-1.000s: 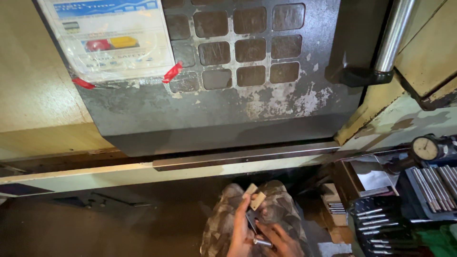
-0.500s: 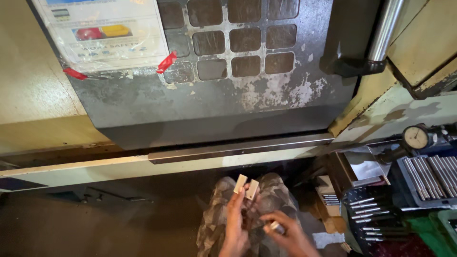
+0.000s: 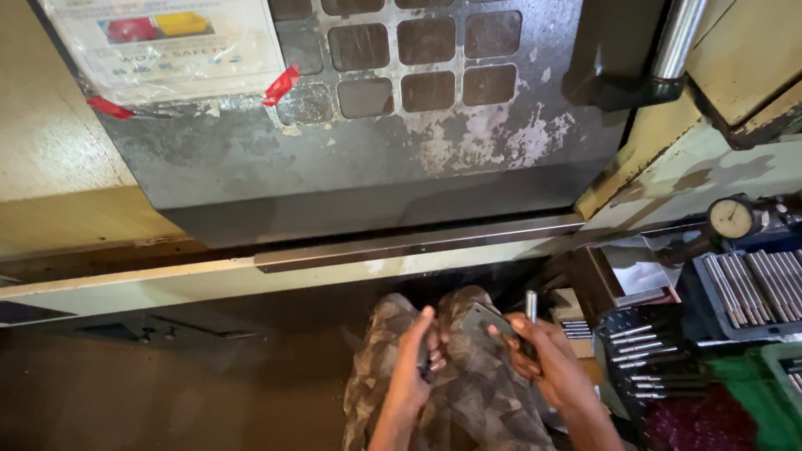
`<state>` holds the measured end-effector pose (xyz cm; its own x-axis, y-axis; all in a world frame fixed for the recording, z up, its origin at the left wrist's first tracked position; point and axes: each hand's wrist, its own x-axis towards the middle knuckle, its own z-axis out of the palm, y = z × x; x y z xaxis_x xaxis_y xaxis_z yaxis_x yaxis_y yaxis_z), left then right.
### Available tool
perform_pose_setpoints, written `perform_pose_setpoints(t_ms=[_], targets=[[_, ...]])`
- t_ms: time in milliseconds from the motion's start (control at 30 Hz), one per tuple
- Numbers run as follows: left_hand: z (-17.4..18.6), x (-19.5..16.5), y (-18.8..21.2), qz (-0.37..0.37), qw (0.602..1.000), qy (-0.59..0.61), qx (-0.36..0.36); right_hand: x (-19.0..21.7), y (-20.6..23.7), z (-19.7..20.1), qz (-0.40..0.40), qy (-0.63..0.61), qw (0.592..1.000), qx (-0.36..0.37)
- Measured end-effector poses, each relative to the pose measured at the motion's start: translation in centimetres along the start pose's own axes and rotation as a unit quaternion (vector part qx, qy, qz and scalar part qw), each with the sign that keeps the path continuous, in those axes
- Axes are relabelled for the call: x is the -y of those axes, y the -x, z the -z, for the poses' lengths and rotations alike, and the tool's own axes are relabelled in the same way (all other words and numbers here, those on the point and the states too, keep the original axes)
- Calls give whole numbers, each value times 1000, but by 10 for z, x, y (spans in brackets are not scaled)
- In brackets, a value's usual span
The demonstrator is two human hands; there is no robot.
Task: The person opens a machine door, retrieves a metal rod, and uses it to scrape the exterior surface of the machine. They then close the door, retrieve another rod, and repeat the scraping process on the same surface.
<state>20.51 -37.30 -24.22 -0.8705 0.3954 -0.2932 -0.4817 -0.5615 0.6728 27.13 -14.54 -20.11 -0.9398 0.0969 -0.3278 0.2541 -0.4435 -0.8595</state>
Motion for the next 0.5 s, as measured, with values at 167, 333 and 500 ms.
perform_pose_setpoints(t_ms=[167, 333, 500], targets=[[-29, -2, 1, -79, 965, -237, 82, 28, -1, -30, -69, 53, 996, -13], [-52, -10, 10, -33, 994, -93, 36, 46, 3, -54, 22, 169, 985, -33], [-61, -14, 15, 69, 996, 47, 39, 34, 19, -62, 168, 218, 961, -30]])
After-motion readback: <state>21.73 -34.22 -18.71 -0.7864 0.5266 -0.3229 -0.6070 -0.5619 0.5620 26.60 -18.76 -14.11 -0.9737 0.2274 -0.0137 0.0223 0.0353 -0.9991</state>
